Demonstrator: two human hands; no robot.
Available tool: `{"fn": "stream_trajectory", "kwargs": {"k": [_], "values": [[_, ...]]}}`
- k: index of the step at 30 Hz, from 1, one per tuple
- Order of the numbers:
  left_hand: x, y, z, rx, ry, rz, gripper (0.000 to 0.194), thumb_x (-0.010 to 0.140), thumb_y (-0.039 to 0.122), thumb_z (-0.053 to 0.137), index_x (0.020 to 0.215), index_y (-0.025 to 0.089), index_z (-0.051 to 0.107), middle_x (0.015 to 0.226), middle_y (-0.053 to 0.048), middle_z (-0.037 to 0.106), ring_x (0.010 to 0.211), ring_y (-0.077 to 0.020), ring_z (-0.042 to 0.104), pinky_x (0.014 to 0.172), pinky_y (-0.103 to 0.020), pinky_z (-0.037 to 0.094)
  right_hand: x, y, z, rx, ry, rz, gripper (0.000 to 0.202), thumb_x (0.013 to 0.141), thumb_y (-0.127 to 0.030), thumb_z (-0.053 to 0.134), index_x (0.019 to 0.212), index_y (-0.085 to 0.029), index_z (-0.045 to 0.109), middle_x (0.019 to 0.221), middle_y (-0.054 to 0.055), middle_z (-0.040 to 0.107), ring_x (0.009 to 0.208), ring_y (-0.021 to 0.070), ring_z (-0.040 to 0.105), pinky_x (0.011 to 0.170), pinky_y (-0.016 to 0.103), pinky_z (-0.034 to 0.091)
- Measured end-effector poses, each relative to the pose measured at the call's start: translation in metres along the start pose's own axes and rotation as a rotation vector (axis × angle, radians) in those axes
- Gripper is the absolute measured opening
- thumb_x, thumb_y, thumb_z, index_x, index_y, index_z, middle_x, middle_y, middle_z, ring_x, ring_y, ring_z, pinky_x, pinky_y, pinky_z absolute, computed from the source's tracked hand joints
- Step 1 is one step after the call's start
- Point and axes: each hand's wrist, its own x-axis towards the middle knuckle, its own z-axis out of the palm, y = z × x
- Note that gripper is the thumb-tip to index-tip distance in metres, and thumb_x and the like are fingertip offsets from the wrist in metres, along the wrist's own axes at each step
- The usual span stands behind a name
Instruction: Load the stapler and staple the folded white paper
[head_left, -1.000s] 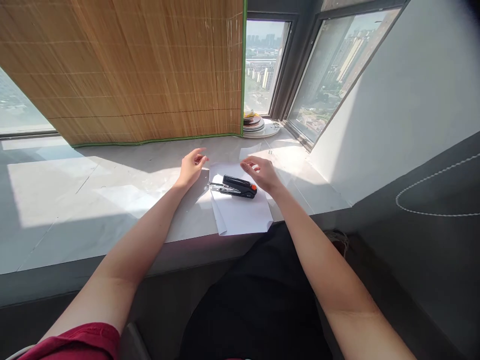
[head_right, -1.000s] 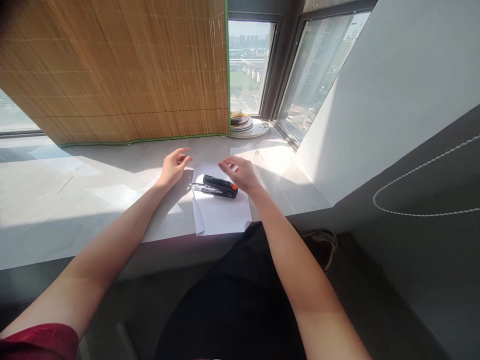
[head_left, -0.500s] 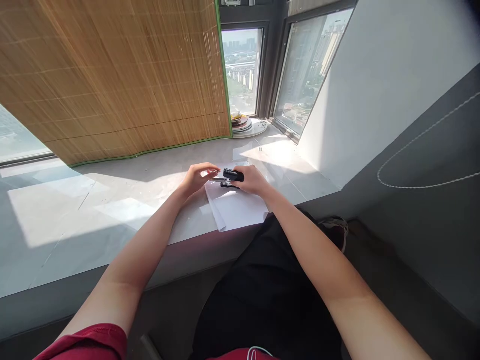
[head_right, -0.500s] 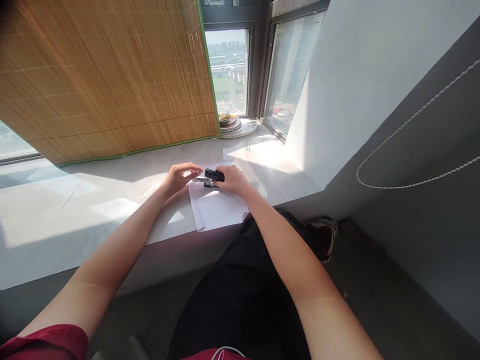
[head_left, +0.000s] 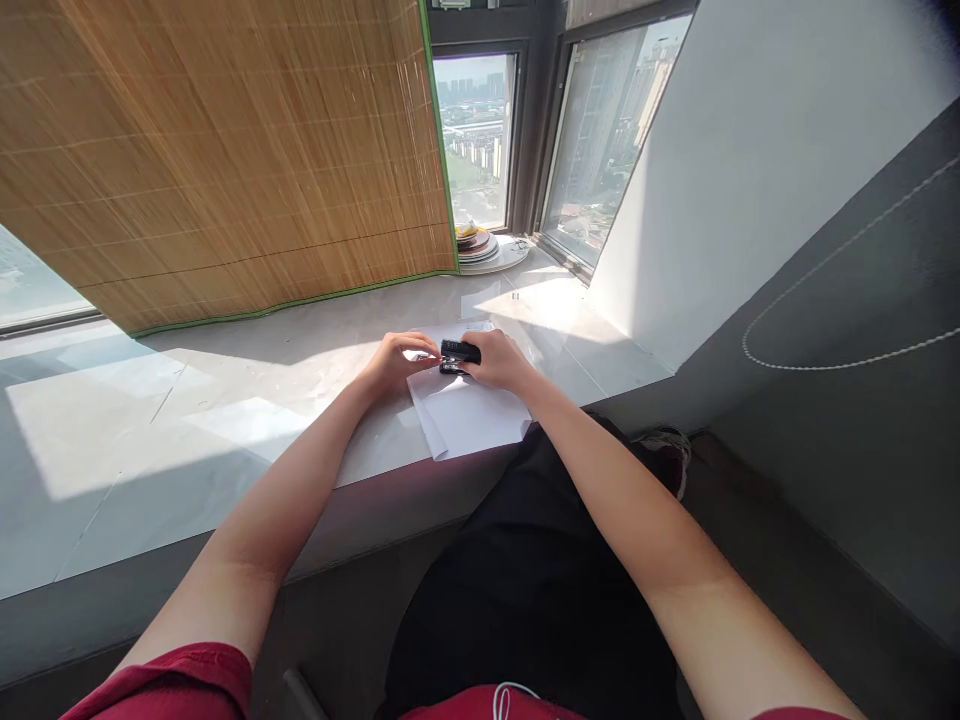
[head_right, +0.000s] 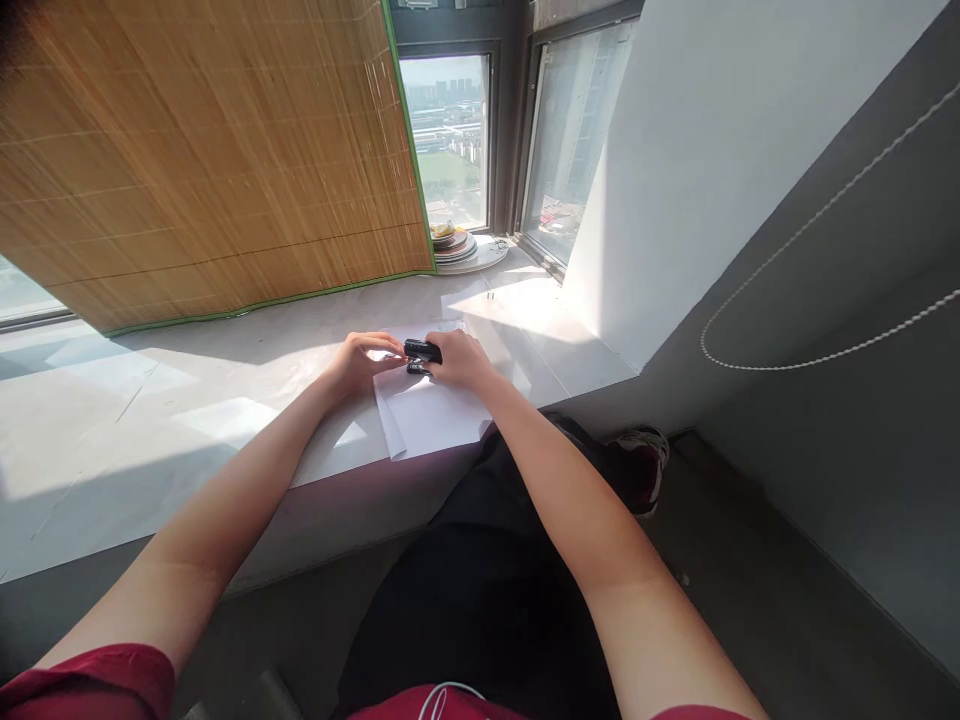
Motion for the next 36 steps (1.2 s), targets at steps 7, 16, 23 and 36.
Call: {"fn": "stream_trajectory", "kwargs": {"k": [7, 16, 23, 36], "values": [[0.002, 0.003, -0.001, -0.010, -0.056, -0.006, 0.023, 0.095, 0.048, 0.085, 0.089, 0.026, 0.081, 0.095, -0.010, 0.082, 0.081, -0.0209, 0.076, 0.073, -0.037, 0.064, 0.000, 0.003, 0.000, 0.008, -0.018, 0.013, 0.010, 0.090, -0.029, 0.078, 0.094, -0.022, 0.073, 0.086, 0.004, 0.074, 0.082, 0.0214, 0.064, 0.070, 0.030, 0.037], [0.002, 0.008, -0.003, 0.012, -0.045, 0.012, 0.028, 0.097, 0.050, 0.082, 0.088, 0.024, 0.084, 0.093, -0.012, 0.083, 0.081, -0.0212, 0.076, 0.074, -0.035, 0.064, 0.002, 0.008, -0.002, 0.045, 0.000, 0.021, 0.012, 0.087, -0.031, 0.079, 0.091, -0.022, 0.072, 0.083, 0.003, 0.072, 0.081, 0.0206, 0.063, 0.073, 0.032, 0.040], [-0.001, 0.001, -0.011, -0.042, -0.011, -0.040, 0.027, 0.097, 0.051, 0.082, 0.101, 0.025, 0.087, 0.101, -0.013, 0.084, 0.091, -0.0247, 0.080, 0.085, -0.042, 0.068, 0.002, 0.036, -0.019, 0.212, 0.043, -0.033, 0.019, 0.079, -0.025, 0.079, 0.097, -0.020, 0.078, 0.089, 0.002, 0.076, 0.085, 0.0202, 0.067, 0.082, 0.032, 0.047], [0.005, 0.008, -0.004, 0.043, 0.067, -0.091, 0.035, 0.084, 0.043, 0.092, 0.105, 0.024, 0.073, 0.095, -0.004, 0.076, 0.085, -0.0202, 0.072, 0.088, -0.039, 0.059, 0.005, 0.002, -0.004, 0.217, 0.000, -0.214, 0.020, 0.083, -0.029, 0.083, 0.101, -0.021, 0.079, 0.092, 0.003, 0.076, 0.085, 0.0196, 0.066, 0.082, 0.030, 0.044]]}}
